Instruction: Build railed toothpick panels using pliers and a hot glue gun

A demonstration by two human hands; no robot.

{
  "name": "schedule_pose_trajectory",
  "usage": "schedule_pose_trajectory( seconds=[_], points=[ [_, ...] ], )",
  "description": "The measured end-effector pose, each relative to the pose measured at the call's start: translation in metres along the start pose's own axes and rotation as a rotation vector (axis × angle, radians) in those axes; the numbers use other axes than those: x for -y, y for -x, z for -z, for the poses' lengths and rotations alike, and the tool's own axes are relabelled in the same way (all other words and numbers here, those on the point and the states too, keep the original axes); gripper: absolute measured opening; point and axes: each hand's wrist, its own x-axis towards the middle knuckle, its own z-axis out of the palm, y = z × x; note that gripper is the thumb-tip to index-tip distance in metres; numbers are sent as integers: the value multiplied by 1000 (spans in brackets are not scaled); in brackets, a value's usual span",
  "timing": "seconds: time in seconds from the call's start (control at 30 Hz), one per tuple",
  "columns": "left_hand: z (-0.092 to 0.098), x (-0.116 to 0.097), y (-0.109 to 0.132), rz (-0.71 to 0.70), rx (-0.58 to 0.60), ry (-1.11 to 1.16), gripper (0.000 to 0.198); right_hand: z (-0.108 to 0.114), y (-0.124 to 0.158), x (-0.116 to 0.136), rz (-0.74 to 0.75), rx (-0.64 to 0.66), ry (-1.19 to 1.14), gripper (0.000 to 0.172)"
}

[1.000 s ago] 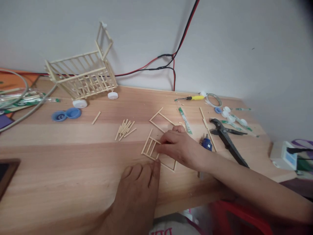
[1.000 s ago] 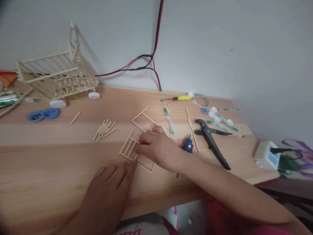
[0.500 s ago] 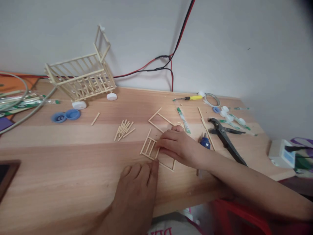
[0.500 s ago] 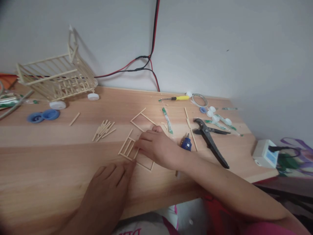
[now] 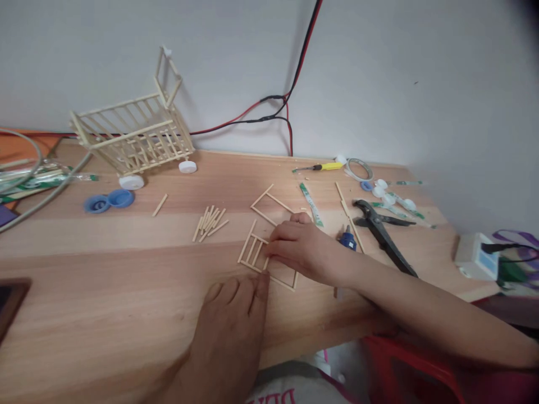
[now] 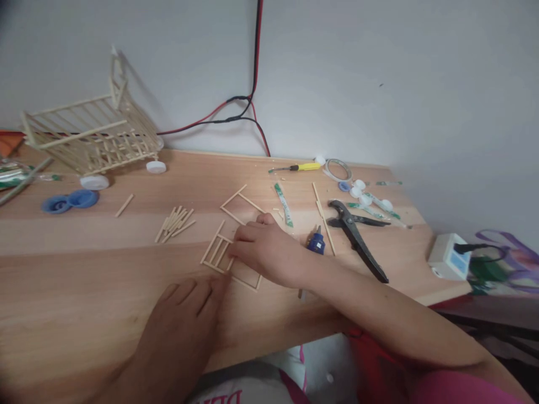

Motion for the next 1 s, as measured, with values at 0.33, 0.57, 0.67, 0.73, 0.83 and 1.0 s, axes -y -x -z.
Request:
schedule_pose_trajectory(
  seconds=[0.33,0.57,0.67,0.73,0.83,1.0],
  points=[
    [2,2,0,10,53,-21,55,15,16,-10,44,-28,120,25],
    [9,-8,2,-37,103,47,64,9,40,-7,0,-25,-7,19],
    [10,-16,-1,-60,140,77,61,6,39,-5,20,0,-23,20],
    [11,-19,-4,-49,162,66,56,7,38,-5,36,23,-15,21],
    [12,-21,-8,-36,180,46,52,7,37,-5,50,44,0,23],
    [10,-19,-7,-46,172,30,52,7,36,-4,71,54,18,24]
  ],
)
